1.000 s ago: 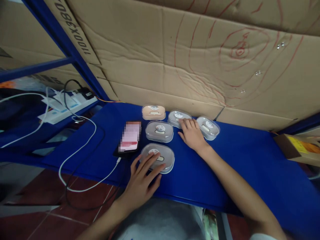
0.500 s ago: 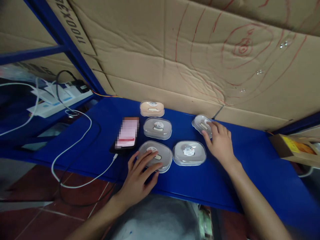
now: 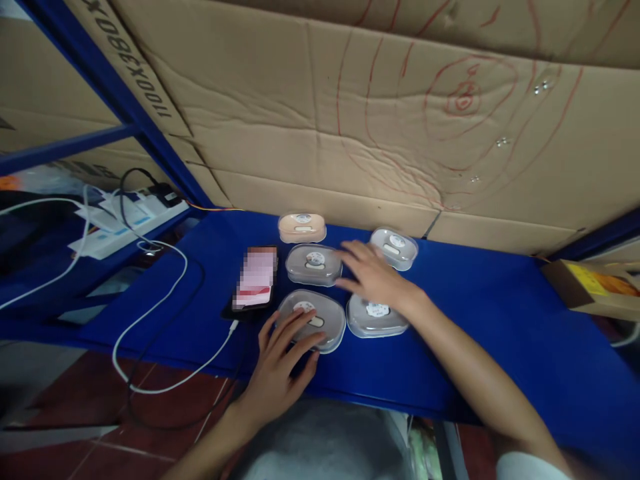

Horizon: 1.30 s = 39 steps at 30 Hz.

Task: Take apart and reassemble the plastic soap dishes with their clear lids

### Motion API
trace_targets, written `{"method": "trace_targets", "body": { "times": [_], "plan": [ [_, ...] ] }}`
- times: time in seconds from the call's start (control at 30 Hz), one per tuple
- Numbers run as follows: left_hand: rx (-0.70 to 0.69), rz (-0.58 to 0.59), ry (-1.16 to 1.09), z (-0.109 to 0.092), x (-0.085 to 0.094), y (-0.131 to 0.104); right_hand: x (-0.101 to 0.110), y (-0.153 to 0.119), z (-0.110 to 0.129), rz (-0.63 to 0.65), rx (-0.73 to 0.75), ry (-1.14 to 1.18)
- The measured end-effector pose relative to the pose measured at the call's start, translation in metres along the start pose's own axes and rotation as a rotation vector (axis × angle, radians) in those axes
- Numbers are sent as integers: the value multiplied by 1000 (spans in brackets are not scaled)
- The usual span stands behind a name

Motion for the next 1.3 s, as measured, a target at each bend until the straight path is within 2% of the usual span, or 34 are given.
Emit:
{"method": "trace_targets", "body": {
  "times": [0.07,0.13,0.2,0.4,0.5,0.6,0.7,0.8,0.9,1.03,1.13,1.23,1.3],
  "plan": [
    [5,9,4,1,0,0,-5,12,26,35,128,24],
    [10,18,3,1,-1,0,-5,21,33,33,110,-16],
    [12,24,-4,2,-2,0,-3,26,24,22,27,-71],
    [7,28,-27,2,-3,-2,1,28,-25,-21,-211,-150],
    [11,31,-21,3,-3,-2,-3,33,-39,-36,-258,-160],
    [14,25,-11,3,-4,-1,-1,34,-48,-34,-244,-142],
    [25,-30,-1,3,-2,-2,13,17,-62,-67,-282,-135],
    [52,-79,8,4,0,-2,27,-19,-70,-130,-335,-110],
    [64,-81,15,3,0,0,28,-58,-50,-138,-207,24],
    [38,-67,33,0,0,0,12,-96,-6,-13,-11,214],
    [12,-68,39,-1,1,-4,4,-106,8,26,11,208],
    [20,-97,4,3,6,-7,2,-107,6,7,-15,183],
    [82,-79,-72,10,8,-7,3,-107,4,-9,-27,165]
  ]
}}
Point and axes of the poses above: each hand's wrist, its own y-axis towards the middle knuckle, its own x-axis out of the back of the hand, z = x × y, the point moved 6 cm from there along y, towards the middle knuckle, and after that the axes turned 4 degrees about z, right-handed, at the moved point
